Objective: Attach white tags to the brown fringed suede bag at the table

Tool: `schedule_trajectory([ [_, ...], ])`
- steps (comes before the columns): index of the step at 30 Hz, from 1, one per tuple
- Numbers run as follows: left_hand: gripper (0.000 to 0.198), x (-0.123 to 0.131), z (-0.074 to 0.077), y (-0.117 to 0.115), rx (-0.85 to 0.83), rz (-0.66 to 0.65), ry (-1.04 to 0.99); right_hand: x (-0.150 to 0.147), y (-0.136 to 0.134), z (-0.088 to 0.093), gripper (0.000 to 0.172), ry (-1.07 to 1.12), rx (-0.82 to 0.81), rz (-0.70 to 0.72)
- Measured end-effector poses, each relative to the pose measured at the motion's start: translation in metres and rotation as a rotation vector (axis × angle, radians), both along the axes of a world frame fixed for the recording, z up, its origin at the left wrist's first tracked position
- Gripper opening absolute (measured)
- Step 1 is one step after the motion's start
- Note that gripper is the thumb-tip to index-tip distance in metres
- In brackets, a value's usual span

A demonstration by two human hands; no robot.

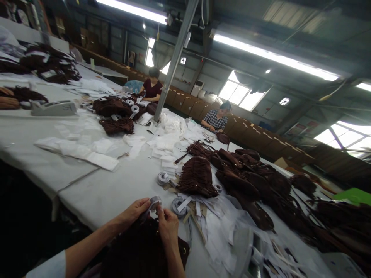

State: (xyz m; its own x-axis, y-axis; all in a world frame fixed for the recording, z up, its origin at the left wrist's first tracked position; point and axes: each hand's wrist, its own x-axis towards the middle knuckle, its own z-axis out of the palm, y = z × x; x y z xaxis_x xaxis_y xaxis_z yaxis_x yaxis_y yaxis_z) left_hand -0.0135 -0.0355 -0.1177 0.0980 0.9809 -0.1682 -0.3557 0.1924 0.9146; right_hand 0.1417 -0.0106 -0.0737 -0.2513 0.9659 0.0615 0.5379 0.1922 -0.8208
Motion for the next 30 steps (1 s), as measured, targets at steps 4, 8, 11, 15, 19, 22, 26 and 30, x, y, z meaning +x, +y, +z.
schedule_trajectory([
  [4,0.05,0.0,0.001,-0.001,-0.002,-0.022,0.025,0.004,0.0,-0.001,0.038,-0.008,0.022,-0.031],
  [8,0.048,0.003,0.003,-0.002,0.012,-0.036,0.07,0.001,-0.001,-0.004,0.035,-0.027,0.062,-0.097],
  [11,0.045,0.007,0.005,-0.002,0.055,-0.032,0.075,-0.006,-0.003,-0.008,0.028,-0.049,0.114,-0.17],
  [15,0.044,0.01,0.007,-0.003,0.117,0.031,0.11,-0.012,-0.003,-0.01,0.025,-0.037,0.144,-0.191],
  [19,0.044,0.009,0.005,-0.003,0.106,0.086,0.159,-0.006,-0.007,-0.005,0.028,0.06,0.101,-0.017],
  [22,0.044,0.008,0.007,-0.004,0.106,0.091,0.2,0.002,-0.011,-0.004,0.033,0.219,-0.033,0.078],
  [26,0.043,0.009,0.015,-0.006,0.233,0.039,0.3,0.006,-0.013,-0.013,0.038,0.307,-0.118,-0.059],
  [30,0.042,0.008,0.019,-0.007,0.294,-0.03,0.377,0.0,-0.013,-0.022,0.036,0.3,-0.094,-0.126],
])
